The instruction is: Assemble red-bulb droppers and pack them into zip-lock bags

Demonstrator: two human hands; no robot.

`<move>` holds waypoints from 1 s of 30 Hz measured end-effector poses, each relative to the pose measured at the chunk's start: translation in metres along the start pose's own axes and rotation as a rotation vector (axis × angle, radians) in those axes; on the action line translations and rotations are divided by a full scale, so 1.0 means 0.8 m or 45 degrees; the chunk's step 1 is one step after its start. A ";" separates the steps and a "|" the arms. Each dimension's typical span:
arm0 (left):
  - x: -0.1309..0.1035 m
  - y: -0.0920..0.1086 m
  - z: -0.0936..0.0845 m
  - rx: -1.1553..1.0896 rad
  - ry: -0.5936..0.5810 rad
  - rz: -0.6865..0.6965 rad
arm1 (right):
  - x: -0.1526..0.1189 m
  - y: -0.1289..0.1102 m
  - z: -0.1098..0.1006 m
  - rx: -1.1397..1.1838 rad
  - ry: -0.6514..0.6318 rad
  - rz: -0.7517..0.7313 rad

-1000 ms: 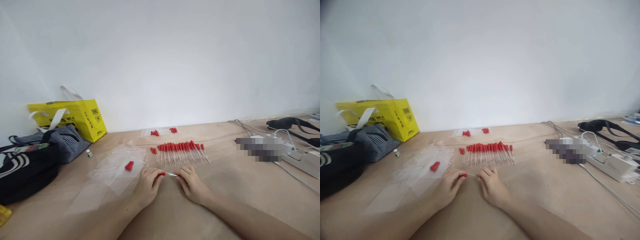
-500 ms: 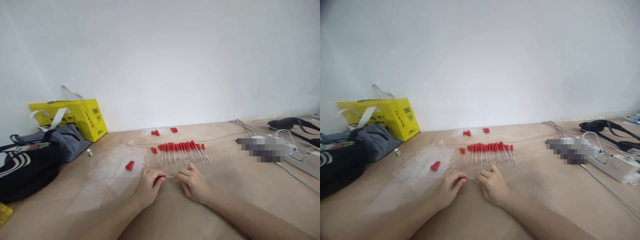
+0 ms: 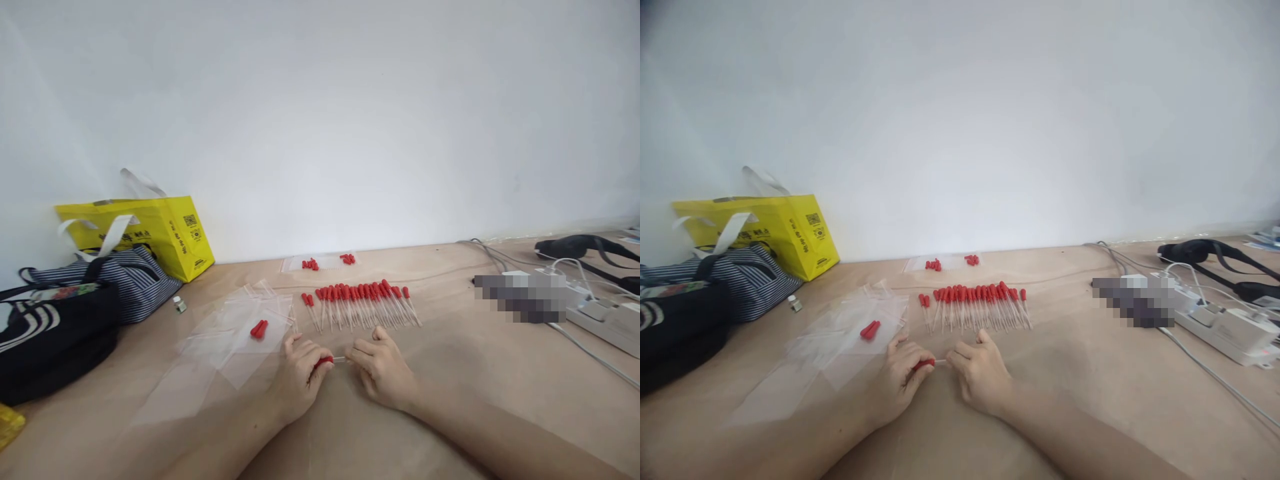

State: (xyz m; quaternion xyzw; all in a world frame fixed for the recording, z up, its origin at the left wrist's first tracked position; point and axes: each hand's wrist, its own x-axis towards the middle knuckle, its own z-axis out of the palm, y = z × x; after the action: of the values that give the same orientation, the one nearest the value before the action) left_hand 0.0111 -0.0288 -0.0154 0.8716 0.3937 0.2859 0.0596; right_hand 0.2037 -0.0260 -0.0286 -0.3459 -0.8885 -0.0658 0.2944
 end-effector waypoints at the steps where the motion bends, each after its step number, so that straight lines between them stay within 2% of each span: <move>1: 0.000 0.001 -0.001 0.008 -0.005 0.015 | 0.001 -0.002 0.000 0.005 -0.008 0.011; 16: 0.002 0.001 -0.002 0.032 -0.043 0.030 | 0.001 -0.007 0.003 0.201 -0.053 0.136; 20: 0.006 0.000 -0.004 -0.064 -0.009 0.008 | 0.004 -0.005 0.002 0.286 -0.060 0.151; 22: 0.010 -0.001 -0.003 -0.232 0.079 -0.121 | 0.007 -0.003 0.001 0.364 -0.027 0.188; 26: 0.017 -0.002 0.009 -0.831 0.371 -0.561 | 0.014 -0.007 -0.003 0.596 0.049 0.267; 28: 0.021 0.000 0.011 -1.054 0.392 -0.686 | 0.015 -0.010 -0.006 0.674 0.017 0.246; 30: 0.029 -0.003 0.006 -1.114 0.365 -0.770 | 0.014 -0.012 -0.009 0.704 -0.020 0.219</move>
State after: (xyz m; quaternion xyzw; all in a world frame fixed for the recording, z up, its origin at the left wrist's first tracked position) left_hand 0.0244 -0.0101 -0.0093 0.5658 0.4752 0.5088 0.4418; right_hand 0.1941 -0.0295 -0.0157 -0.3269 -0.8424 0.2068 0.3753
